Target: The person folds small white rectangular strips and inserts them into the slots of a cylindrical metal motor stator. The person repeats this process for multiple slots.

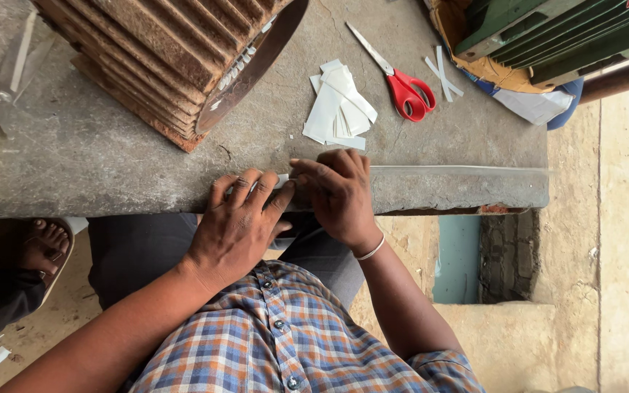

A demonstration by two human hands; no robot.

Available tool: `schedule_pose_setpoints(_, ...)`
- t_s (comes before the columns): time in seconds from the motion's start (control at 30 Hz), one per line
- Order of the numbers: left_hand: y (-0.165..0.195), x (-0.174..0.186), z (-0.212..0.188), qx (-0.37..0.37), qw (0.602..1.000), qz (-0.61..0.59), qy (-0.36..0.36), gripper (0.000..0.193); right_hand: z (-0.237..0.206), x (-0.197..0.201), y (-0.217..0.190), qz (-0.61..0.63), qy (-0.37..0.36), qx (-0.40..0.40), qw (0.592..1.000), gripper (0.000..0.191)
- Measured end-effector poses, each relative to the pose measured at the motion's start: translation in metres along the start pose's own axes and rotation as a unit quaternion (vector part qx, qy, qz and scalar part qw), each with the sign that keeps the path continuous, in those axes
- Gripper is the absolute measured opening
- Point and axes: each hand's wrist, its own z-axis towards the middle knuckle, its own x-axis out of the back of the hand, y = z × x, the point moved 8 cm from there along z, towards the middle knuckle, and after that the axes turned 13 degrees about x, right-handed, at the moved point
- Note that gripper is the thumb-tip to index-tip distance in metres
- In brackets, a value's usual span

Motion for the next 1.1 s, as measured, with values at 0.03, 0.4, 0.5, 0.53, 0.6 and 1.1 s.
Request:
schedule_pose_setpoints(0.03,-0.001,0.0,-0.001,-0.006,1.0,0.012,0.003,0.054,0.0,-0.003,0.0,0.003,-0.013,-0.007,1.0,0.032)
schedule_pose_setpoints(0.4,-0.008,-0.001,0.002,-0.029,0.999,-0.012,0.037,0.034,0.02,-0.015,0.006,0.001,-0.046,-0.018,0.999,0.025)
schedule_pose_setpoints(0.5,-0.005,0.003,0.002,-0.026,0.999,0.0,0.047,0.035,0.023,-0.012,0.004,-0.008,-0.028,-0.017,0.999,0.025)
schedule_pose_setpoints(0.53,-0.005,0.004,0.002,-0.024,0.998,0.004,0.053,0.035,0.023,-0.01,0.003,-0.01,-0.02,-0.014,1.0,0.025)
schedule_pose_setpoints(0.6,-0.005,0.006,0.0,-0.02,0.998,0.003,0.066,0.036,0.022,-0.006,-0.002,0.003,-0.003,0.008,1.0,0.024)
schedule_pose_setpoints(1.1,-0.014,0.016,-0.012,-0.023,0.996,-0.035,0.075,0.02,0.007,-0.001,-0.006,0.078,-0.073,0.023,0.994,0.032)
